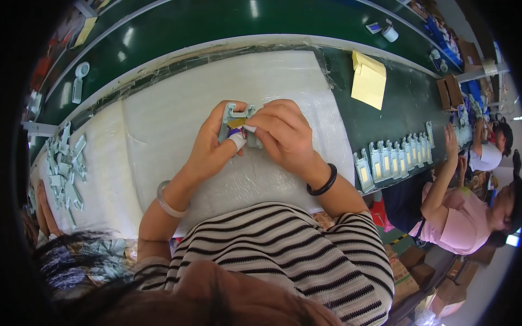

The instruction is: The person assembles portable electric fans by retrieving components from a conveyor belt, securing the battery and wiring into the plastic casing, attaching the fan head, snapping on the handle covers by hand, and placing the assembled fans back onto the conveyor belt.

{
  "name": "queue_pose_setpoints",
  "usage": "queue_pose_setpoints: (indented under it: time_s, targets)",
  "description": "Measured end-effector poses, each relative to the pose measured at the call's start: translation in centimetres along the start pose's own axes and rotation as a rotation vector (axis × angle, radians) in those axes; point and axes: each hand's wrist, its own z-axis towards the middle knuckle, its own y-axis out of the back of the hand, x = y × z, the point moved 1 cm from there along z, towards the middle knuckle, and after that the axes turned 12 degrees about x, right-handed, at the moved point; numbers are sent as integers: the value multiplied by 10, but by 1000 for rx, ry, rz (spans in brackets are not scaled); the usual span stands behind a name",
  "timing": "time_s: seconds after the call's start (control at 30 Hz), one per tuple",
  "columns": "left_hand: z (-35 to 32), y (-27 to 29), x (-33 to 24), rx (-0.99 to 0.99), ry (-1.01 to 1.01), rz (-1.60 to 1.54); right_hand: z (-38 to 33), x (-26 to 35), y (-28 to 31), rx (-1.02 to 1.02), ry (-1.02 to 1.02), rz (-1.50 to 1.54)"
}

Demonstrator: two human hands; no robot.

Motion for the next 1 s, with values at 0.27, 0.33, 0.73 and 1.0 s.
queue_pose_setpoints:
  time_s: [0.27,0.33,0.73,1.0]
  targets:
    - [-3,-1,0,-15,3,24,-1,1,0,-19,48,-101]
    - [-3,-1,-1,-2,-4,19,-1,1,-1,-23,49,-93]
    - [-3,-4,3,17,-91,48,3,1,4,18,-25,-24]
    - [-3,-5,3,27,-116,165,2,-2,5,52,42,-47]
